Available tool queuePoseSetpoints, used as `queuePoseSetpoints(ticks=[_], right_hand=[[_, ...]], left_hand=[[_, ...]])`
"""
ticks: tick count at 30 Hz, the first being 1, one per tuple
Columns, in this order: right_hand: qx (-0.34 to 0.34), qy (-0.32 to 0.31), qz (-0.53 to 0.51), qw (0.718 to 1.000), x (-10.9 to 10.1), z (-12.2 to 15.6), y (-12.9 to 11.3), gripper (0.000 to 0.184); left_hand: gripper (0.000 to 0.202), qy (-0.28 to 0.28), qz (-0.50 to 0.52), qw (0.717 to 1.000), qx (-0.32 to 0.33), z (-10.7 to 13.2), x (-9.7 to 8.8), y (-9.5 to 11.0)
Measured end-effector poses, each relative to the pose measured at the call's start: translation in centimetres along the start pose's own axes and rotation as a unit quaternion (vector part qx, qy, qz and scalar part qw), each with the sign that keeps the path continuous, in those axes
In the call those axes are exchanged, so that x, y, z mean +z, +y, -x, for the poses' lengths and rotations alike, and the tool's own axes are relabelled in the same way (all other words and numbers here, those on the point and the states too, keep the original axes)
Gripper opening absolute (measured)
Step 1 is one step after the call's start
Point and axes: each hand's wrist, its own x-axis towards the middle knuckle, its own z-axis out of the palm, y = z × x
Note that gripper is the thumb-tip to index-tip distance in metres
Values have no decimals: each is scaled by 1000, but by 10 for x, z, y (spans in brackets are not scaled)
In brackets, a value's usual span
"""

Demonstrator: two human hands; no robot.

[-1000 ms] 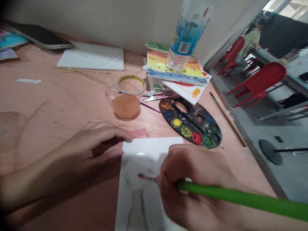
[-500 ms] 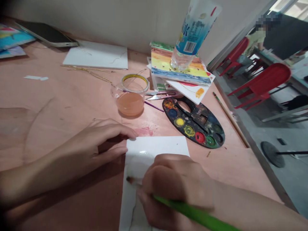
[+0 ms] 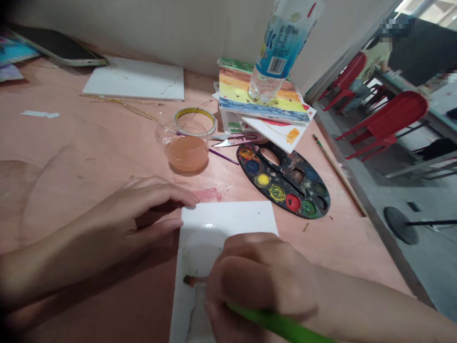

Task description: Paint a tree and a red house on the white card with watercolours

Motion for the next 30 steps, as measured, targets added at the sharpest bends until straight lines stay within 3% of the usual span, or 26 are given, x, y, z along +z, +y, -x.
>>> queuePoseSetpoints(ticks=[9, 15, 19, 26, 30], right_hand=[[82, 36, 84, 992, -8, 16, -9, 22], [32, -11, 93, 995, -22, -2, -5, 26], [15, 32, 126, 991, -30, -13, -2, 26], [19, 12, 91, 996, -26, -8, -5, 27], [56, 61, 42, 996, -19, -2, -15, 26]], left_hand=[[21, 3, 2, 1000, -4, 0, 2, -4], [20, 2, 2, 1000, -14, 0, 1, -2], [20, 9, 3, 1000, -6, 1, 2, -4], [20, -4, -1, 1000, -26, 2, 1, -2], [22, -8, 7, 1000, -20, 0, -2, -1]])
